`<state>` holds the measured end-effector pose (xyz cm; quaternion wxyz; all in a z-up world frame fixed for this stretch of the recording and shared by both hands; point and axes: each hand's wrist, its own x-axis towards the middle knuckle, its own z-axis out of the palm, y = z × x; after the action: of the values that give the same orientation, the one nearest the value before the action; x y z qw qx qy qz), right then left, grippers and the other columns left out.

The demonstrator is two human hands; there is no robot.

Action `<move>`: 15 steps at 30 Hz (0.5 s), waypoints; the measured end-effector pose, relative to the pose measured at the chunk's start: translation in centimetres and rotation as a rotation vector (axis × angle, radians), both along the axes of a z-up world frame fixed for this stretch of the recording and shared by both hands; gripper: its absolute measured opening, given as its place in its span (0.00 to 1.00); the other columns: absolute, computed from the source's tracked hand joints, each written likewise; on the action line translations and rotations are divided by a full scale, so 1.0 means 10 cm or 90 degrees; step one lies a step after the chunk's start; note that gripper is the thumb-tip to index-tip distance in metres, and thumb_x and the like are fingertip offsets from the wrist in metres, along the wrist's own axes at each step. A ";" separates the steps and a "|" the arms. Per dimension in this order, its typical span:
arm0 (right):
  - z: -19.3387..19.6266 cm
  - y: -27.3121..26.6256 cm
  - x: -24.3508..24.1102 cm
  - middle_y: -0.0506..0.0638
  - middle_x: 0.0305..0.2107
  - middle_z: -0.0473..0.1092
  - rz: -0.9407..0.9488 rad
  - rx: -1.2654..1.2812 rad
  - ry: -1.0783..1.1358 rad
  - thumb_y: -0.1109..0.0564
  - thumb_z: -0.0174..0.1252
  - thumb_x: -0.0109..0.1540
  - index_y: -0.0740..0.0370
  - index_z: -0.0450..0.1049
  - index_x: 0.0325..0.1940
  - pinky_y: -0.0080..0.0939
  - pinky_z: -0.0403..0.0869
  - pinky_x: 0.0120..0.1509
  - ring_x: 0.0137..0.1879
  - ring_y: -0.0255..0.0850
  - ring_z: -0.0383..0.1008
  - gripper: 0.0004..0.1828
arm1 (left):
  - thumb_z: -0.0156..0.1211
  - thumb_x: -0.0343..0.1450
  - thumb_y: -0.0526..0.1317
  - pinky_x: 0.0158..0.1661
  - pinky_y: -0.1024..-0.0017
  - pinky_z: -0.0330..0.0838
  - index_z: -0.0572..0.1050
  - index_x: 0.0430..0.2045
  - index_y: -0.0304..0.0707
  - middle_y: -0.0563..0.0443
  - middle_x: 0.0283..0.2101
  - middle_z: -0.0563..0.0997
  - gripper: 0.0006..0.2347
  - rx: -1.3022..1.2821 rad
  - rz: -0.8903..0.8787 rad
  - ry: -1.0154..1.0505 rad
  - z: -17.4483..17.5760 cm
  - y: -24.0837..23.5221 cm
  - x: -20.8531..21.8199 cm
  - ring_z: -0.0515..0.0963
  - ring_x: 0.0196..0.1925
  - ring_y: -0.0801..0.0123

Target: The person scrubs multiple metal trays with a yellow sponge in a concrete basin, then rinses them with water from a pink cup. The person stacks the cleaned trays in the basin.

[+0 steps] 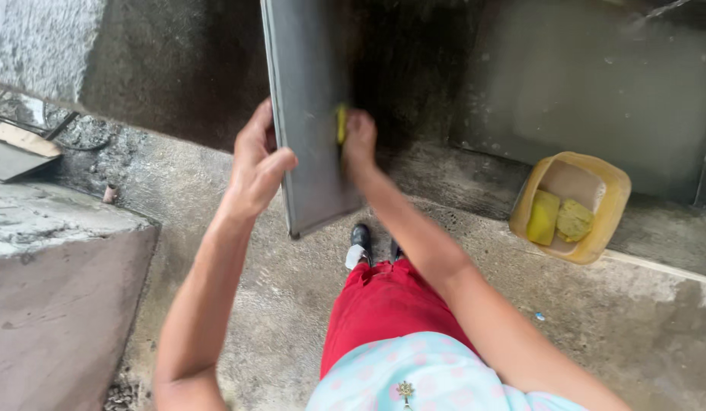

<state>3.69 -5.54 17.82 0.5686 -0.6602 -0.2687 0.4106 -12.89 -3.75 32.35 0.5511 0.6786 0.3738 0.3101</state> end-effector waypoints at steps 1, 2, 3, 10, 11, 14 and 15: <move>-0.24 0.15 0.16 0.68 0.56 0.69 -0.038 0.062 0.017 0.52 0.41 0.74 0.67 0.70 0.58 0.58 0.77 0.65 0.62 0.61 0.74 0.18 | 0.49 0.57 0.29 0.64 0.57 0.75 0.66 0.64 0.27 0.33 0.58 0.78 0.33 -0.052 -0.007 -0.059 -0.21 0.02 -0.01 0.79 0.60 0.52; -0.47 0.22 0.24 0.67 0.60 0.67 0.016 0.161 -0.120 0.53 0.40 0.74 0.66 0.70 0.60 0.56 0.76 0.68 0.66 0.58 0.70 0.18 | 0.50 0.56 0.28 0.61 0.58 0.76 0.66 0.64 0.28 0.34 0.56 0.78 0.33 -0.143 0.016 -0.082 -0.47 0.09 0.03 0.80 0.58 0.53; -0.68 0.14 0.28 0.65 0.64 0.65 0.076 0.248 -0.257 0.54 0.39 0.74 0.65 0.69 0.61 0.54 0.74 0.71 0.71 0.55 0.67 0.19 | 0.51 0.56 0.27 0.58 0.59 0.77 0.67 0.63 0.29 0.35 0.54 0.78 0.33 -0.243 0.041 -0.105 -0.76 0.13 0.10 0.80 0.56 0.55; -1.54 -0.55 1.86 0.61 0.66 0.64 0.113 -0.041 -0.801 0.62 0.45 0.69 0.66 0.68 0.67 0.52 0.60 0.80 0.75 0.55 0.62 0.22 | 0.67 0.62 0.30 0.53 0.68 0.78 0.66 0.66 0.34 0.43 0.57 0.80 0.32 -0.316 0.108 -0.198 -2.95 0.39 0.38 0.81 0.53 0.66; -1.69 -0.31 2.16 0.62 0.66 0.64 0.040 -0.105 -0.816 0.64 0.46 0.67 0.67 0.68 0.67 0.52 0.61 0.79 0.74 0.56 0.62 0.22 | 0.67 0.64 0.32 0.51 0.67 0.79 0.66 0.66 0.35 0.42 0.56 0.82 0.32 -0.291 0.104 -0.168 -3.15 0.35 0.33 0.83 0.51 0.66; -2.15 0.83 2.42 0.64 0.64 0.63 -0.043 -0.108 -0.740 0.68 0.50 0.63 0.70 0.66 0.66 0.52 0.64 0.74 0.73 0.58 0.61 0.25 | 0.65 0.69 0.39 0.34 0.66 0.81 0.69 0.65 0.43 0.45 0.55 0.80 0.26 -0.011 0.171 0.362 -3.43 0.29 0.39 0.87 0.32 0.61; -2.27 1.13 2.25 0.64 0.64 0.63 0.009 -0.051 -0.691 0.69 0.51 0.62 0.72 0.66 0.65 0.51 0.65 0.73 0.72 0.58 0.61 0.26 | 0.66 0.69 0.41 0.34 0.63 0.80 0.71 0.63 0.44 0.43 0.51 0.82 0.24 0.065 0.224 0.418 -3.45 0.29 0.46 0.86 0.32 0.57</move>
<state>26.17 5.80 -4.91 0.3202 -0.7965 -0.5122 0.0244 -8.33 -0.84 -2.14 0.3056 0.6939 0.6254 0.1842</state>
